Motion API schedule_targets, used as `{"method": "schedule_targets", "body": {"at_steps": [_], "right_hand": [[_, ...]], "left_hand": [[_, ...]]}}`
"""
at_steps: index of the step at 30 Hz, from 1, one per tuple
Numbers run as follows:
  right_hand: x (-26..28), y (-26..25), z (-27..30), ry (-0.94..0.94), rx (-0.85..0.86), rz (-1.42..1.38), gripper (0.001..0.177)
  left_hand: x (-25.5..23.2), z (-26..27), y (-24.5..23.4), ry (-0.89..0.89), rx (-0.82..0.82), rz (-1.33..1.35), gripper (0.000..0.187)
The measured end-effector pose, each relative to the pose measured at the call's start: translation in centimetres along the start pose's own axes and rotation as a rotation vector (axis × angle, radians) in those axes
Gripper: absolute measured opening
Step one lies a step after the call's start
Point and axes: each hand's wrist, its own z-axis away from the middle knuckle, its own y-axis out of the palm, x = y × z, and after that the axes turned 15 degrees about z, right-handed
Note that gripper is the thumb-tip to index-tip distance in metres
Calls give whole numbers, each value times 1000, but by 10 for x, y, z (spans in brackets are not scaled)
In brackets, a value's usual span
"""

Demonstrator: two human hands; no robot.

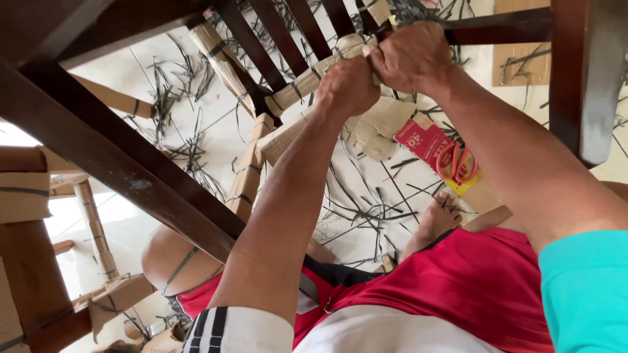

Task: Wrapping chair legs and frame with cardboard strips and securing them with ties for protection.

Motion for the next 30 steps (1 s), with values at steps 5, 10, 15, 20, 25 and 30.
{"method": "schedule_targets", "body": {"at_steps": [5,10,15,20,25,30], "right_hand": [[-1,25,4,47,-173,151,59],[2,16,2,52,-200,208,66],[8,16,6,136,-334,173,56],[20,-7,11,205,-575,35,41],[56,-21,23,374,-725,-286,23],[124,23,68,668,-566,-625,54]], "left_hand": [[-16,7,-6,-144,16,-17,10],[-17,14,-8,-39,-87,-33,12],[-16,3,-14,-141,108,59,29],[-20,9,-17,-127,82,120,20],[-33,18,-31,-214,103,138,17],[-28,14,-29,-134,131,38,73]]}}
